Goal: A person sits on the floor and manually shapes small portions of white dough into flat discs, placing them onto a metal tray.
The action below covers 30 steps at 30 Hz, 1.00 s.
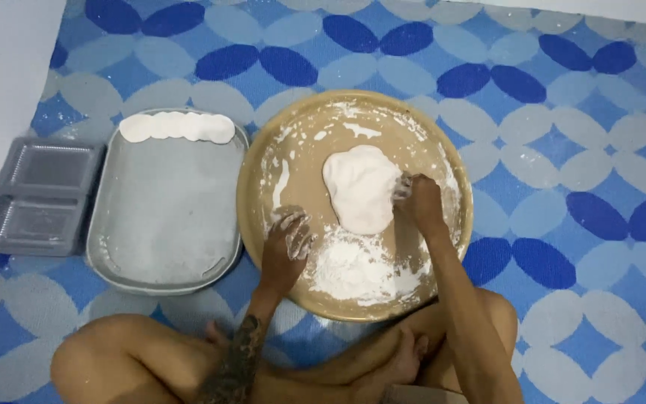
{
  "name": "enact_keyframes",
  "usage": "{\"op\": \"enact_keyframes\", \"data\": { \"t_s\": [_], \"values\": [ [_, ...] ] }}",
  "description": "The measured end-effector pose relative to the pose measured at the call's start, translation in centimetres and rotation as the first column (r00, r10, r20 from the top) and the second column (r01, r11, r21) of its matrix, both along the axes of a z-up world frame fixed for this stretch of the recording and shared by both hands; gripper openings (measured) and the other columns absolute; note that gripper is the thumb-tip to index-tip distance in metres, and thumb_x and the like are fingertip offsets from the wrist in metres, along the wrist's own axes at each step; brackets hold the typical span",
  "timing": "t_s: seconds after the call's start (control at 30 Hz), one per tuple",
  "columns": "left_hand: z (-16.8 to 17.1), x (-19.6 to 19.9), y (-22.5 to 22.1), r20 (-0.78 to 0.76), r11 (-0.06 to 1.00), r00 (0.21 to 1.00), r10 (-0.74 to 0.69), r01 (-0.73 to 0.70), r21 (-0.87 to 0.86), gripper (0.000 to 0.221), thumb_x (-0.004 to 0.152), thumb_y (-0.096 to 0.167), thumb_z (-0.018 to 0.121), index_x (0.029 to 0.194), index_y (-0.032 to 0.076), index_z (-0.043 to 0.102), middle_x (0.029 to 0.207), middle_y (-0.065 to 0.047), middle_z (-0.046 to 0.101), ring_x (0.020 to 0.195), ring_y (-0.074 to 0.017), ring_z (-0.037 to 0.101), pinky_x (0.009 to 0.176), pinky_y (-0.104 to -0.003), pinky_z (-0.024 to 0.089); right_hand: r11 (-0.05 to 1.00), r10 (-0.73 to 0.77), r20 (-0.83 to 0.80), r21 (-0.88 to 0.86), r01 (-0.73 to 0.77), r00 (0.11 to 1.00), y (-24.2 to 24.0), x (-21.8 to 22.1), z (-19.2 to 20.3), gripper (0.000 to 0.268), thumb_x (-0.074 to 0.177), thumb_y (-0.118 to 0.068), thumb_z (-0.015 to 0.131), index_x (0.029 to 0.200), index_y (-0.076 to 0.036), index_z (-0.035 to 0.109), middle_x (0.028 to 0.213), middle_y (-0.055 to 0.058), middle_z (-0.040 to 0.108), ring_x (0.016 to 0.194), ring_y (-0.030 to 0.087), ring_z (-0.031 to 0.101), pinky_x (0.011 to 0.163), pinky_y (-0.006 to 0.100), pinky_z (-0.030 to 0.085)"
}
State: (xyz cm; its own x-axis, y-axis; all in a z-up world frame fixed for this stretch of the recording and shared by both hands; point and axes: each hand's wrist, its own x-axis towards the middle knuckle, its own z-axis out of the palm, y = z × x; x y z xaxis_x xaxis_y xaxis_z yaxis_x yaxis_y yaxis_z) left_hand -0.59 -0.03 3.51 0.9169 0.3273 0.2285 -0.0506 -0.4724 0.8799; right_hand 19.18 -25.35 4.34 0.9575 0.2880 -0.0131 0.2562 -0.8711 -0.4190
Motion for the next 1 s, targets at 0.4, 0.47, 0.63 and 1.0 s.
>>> {"op": "enact_keyframes", "data": {
  "t_s": [0.4, 0.47, 0.63, 1.0],
  "values": [
    [-4.2, 0.9, -0.1, 0.145, 0.977, 0.989, 0.037, -0.067, 0.205, 0.042, 0.083, 0.022, 0.085, 0.121, 0.010, 0.072, 0.118, -0.010, 0.071, 0.116, -0.0304, 0.066, 0.102, -0.045, 0.051, 0.994, 0.110, -0.171, 0.045, -0.104, 0.979, -1.2, -2.0, 5.7, 0.024, 0.085, 0.009, 0.058, 0.105, 0.013, 0.072, 0.093, 0.032, 0.073, 0.093, 0.056, 0.067, 0.082, 0.057, 0.058],
    [-4.6, 0.9, -0.1, 0.156, 0.979, 0.987, 0.027, -0.058, 0.196, 0.042, 0.083, 0.022, 0.085, 0.122, 0.011, 0.072, 0.119, -0.009, 0.071, 0.117, -0.0294, 0.066, 0.102, -0.044, 0.051, 0.995, 0.101, -0.171, 0.009, -0.101, 0.980, -0.7, -1.2, 4.6, 0.020, 0.083, 0.011, 0.062, 0.100, 0.018, 0.070, 0.090, 0.035, 0.071, 0.090, 0.055, 0.068, 0.078, 0.057, 0.056],
    [-4.5, 0.7, 0.2, 0.168, 0.972, 0.986, 0.010, -0.049, 0.230, 0.036, 0.087, 0.020, 0.082, 0.119, 0.009, 0.072, 0.118, -0.010, 0.071, 0.116, -0.0307, 0.066, 0.101, -0.046, 0.050, 0.952, 0.194, 0.068, -0.254, -0.171, 0.979, -2.8, 3.2, -4.5, 0.004, 0.075, 0.012, 0.068, 0.077, 0.011, 0.071, 0.069, 0.024, 0.067, 0.064, 0.039, 0.071, 0.056, 0.043, 0.058],
    [-1.8, 0.0, -0.1, 0.141, 0.992, 0.989, 0.035, -0.051, 0.112, 0.038, 0.084, 0.012, 0.083, 0.119, 0.006, 0.072, 0.113, -0.015, 0.071, 0.110, -0.0373, 0.067, 0.098, -0.050, 0.052, 0.921, -0.096, -0.021, 0.376, 0.096, 0.995, -3.5, -0.1, -2.5, 0.019, 0.088, 0.009, 0.070, 0.099, 0.024, 0.063, 0.087, 0.039, 0.064, 0.084, 0.051, 0.067, 0.072, 0.060, 0.052]
  ]
}}
